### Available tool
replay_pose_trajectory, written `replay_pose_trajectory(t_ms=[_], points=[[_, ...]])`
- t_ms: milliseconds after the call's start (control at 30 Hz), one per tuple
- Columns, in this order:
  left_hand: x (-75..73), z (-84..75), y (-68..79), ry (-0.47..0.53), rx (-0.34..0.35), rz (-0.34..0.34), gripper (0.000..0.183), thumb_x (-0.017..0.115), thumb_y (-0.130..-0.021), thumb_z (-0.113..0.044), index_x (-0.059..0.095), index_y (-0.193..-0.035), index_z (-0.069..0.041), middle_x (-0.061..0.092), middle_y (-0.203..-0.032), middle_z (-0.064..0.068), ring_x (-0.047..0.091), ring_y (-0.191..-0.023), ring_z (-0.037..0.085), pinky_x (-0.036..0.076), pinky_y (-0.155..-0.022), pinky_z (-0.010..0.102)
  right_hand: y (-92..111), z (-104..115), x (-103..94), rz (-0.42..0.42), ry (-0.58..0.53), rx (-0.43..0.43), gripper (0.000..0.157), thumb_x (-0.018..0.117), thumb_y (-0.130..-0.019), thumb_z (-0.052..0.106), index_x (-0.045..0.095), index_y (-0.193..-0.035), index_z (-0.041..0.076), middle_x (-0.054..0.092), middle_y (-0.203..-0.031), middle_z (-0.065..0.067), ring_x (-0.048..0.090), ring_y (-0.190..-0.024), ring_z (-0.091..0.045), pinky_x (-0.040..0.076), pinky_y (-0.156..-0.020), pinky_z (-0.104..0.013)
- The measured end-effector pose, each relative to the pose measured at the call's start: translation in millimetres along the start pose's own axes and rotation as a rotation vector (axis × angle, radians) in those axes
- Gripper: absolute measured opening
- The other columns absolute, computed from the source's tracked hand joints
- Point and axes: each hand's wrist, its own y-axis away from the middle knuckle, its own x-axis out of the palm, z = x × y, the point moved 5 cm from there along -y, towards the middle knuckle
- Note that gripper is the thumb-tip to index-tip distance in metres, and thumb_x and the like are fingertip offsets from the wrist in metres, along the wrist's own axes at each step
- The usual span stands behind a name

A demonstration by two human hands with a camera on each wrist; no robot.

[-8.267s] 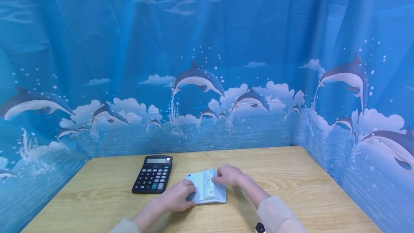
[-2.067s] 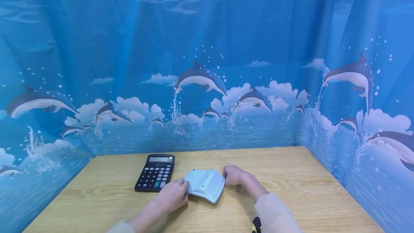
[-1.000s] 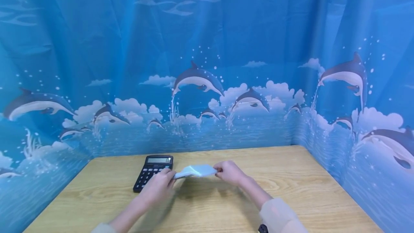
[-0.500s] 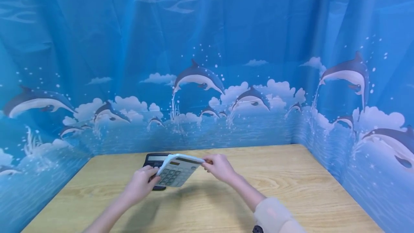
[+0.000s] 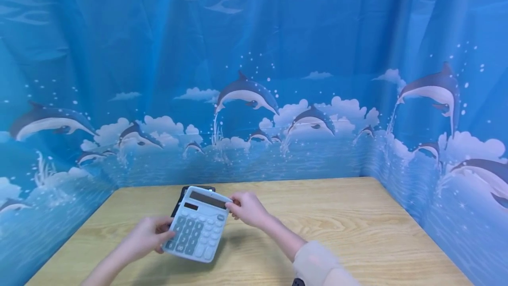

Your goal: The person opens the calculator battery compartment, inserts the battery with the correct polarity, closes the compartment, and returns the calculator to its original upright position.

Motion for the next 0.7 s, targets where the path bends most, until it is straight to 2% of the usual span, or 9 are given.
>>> replay_pose_trajectory(t_ms=[100,233,467,700], points=[[-4.3,13.4,8.1,-0.016,-0.059,0.018,0.034,0.065,-0.079,-0.002,0.060,-0.111,0.010,0.059,-0.068,0.003,0.056,-0.060,0.015,0.050,-0.050,0.029,-4.1,1.6,17.4,0.037,-0.068,0.041,0.012,0.057,-0.090,0.007,0.063,-0.086,-0.002,0.060,-0.067,-0.009,0.058,-0.057,-0.014,0.054,-0.056,-0.040],[-9.2,33.6,15.2,-0.036,-0.153,0.065,0.029,0.066,-0.080,-0.005,0.064,-0.106,0.008,0.059,-0.069,0.003,0.056,-0.061,0.015,0.051,-0.053,0.030,-7.9,4.0,39.8,0.072,-0.121,0.120,0.012,0.059,-0.088,0.007,0.062,-0.080,-0.001,0.059,-0.063,-0.008,0.057,-0.053,-0.014,0.054,-0.056,-0.044],[-8.1,58.6,23.5,-0.055,-0.271,0.156,0.024,0.067,-0.079,-0.008,0.065,-0.097,0.008,0.058,-0.072,0.005,0.058,-0.062,0.016,0.052,-0.057,0.031,-9.3,5.9,69.2,0.114,-0.113,0.225,0.015,0.061,-0.087,0.009,0.062,-0.073,0.002,0.058,-0.058,-0.006,0.055,-0.047,-0.013,0.053,-0.049,-0.033],[-4.2,82.9,21.1,-0.051,-0.386,0.209,0.022,0.066,-0.082,-0.012,0.063,-0.091,0.006,0.060,-0.074,0.007,0.061,-0.065,0.018,0.052,-0.060,0.032,-13.0,7.3,88.2,0.091,-0.102,0.266,0.015,0.063,-0.084,0.004,0.061,-0.069,0.002,0.055,-0.052,-0.007,0.050,-0.041,-0.011,0.052,-0.045,-0.030]])
